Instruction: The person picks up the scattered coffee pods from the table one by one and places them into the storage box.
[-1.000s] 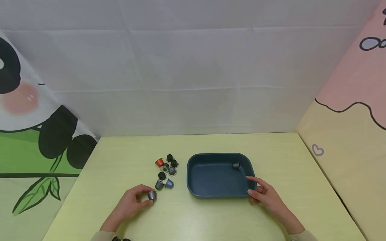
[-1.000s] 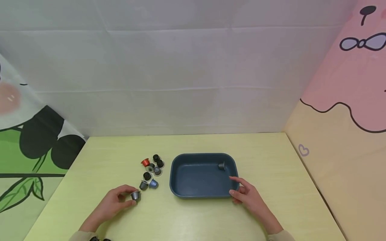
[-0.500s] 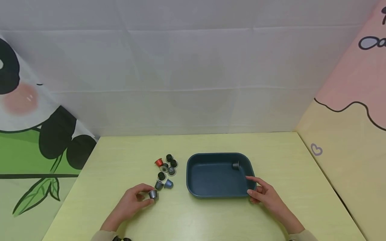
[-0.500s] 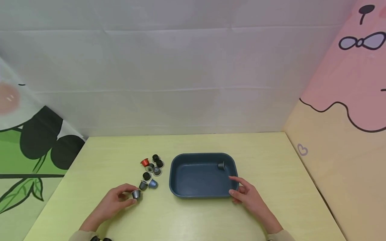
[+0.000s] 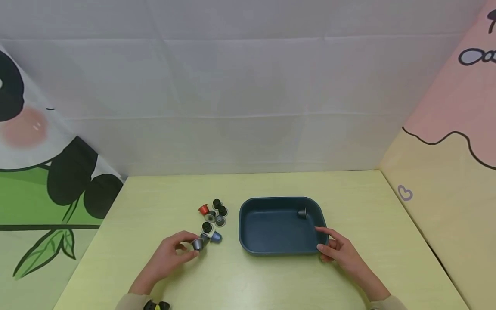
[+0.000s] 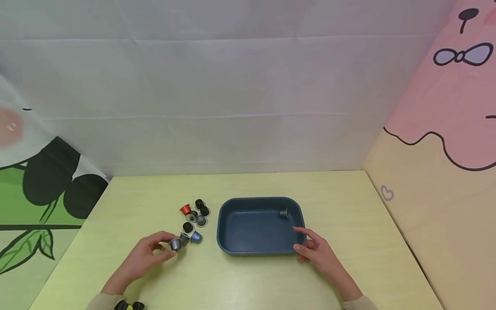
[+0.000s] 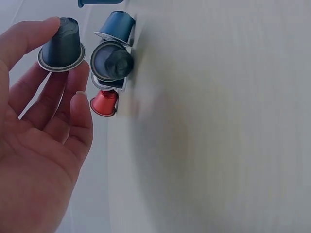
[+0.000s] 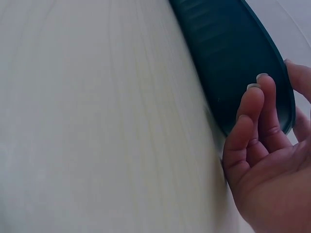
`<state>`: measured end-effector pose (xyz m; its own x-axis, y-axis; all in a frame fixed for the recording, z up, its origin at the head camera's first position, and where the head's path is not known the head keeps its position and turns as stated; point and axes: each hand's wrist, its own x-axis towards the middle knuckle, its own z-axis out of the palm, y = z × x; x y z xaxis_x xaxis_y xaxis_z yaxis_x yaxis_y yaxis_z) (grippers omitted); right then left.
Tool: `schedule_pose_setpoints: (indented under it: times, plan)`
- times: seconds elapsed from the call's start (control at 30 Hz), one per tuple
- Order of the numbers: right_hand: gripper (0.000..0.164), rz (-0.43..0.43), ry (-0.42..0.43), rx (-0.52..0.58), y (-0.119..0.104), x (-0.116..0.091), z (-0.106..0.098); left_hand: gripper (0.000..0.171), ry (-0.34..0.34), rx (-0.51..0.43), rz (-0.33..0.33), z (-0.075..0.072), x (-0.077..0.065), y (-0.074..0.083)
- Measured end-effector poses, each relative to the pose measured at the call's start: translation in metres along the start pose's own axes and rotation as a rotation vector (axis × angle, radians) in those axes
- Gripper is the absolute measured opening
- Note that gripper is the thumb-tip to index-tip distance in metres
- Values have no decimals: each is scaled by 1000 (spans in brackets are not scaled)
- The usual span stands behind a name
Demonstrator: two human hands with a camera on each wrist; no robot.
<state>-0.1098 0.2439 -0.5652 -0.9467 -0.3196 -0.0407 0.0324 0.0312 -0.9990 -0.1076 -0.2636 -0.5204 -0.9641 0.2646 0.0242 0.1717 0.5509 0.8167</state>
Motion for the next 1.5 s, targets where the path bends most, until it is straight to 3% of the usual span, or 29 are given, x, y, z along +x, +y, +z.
schedule_pose_setpoints:
  times: [0.3,0.47,1.03,1.27,1.5]
  plan:
    - [53,-14,-37,6,-2,8,8,29,56,28,51,-8,-2,13]
    - [52,2,-6,-10,-3,2,3,30,35,10,72,-3,11,20]
    - [54,9,-18,-23,-3,0,0,32,15,-72,178,12,39,43]
    - [54,9,-20,-13,-2,0,-1,33,-13,-113,181,21,55,58]
    - [55,16,-11,-5,-1,1,0,30,-30,-128,233,32,75,74]
